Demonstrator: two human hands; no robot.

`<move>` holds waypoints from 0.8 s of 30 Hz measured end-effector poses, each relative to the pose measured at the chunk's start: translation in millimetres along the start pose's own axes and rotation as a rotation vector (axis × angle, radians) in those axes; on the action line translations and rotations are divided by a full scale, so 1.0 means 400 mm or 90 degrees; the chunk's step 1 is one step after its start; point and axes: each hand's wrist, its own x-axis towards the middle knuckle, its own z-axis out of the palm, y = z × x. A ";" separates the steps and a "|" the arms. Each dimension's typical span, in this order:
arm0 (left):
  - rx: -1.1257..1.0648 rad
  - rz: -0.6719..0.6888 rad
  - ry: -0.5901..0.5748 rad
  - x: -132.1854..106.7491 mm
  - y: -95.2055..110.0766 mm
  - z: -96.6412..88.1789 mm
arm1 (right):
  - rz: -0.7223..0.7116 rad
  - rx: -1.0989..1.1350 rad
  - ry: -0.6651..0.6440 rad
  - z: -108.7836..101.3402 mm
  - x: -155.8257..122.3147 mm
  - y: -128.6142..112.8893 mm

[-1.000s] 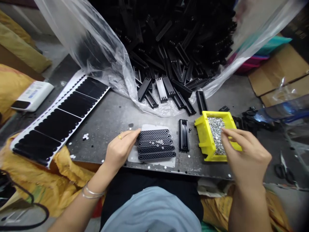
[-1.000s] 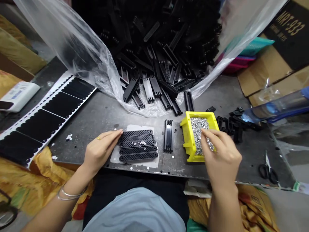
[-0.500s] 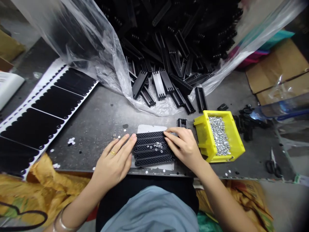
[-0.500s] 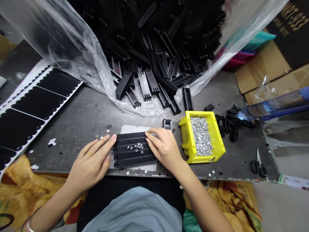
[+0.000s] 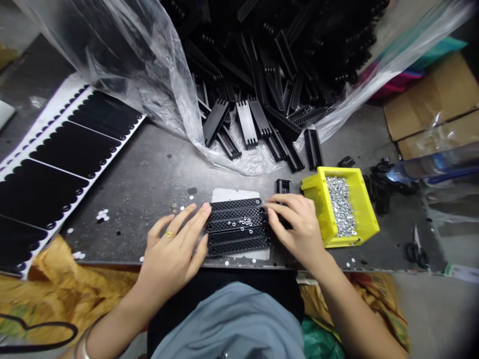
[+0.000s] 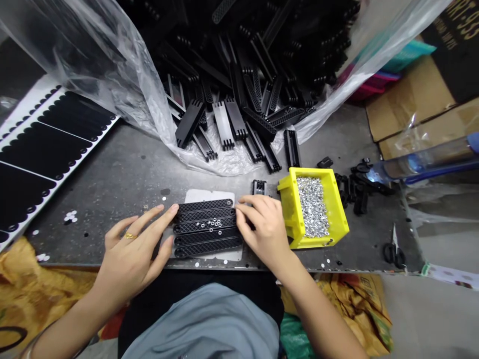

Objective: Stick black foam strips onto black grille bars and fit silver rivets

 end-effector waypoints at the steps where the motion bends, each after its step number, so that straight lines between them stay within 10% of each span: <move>1: -0.019 0.006 0.002 0.008 0.003 0.002 | 0.000 0.021 0.002 -0.001 0.003 0.000; 12: -0.069 0.129 -0.005 0.066 -0.029 0.005 | -0.008 0.110 -0.187 -0.014 0.019 -0.012; 24: 0.039 0.107 0.080 0.018 -0.048 -0.003 | -0.059 -0.035 -0.012 0.008 -0.016 0.018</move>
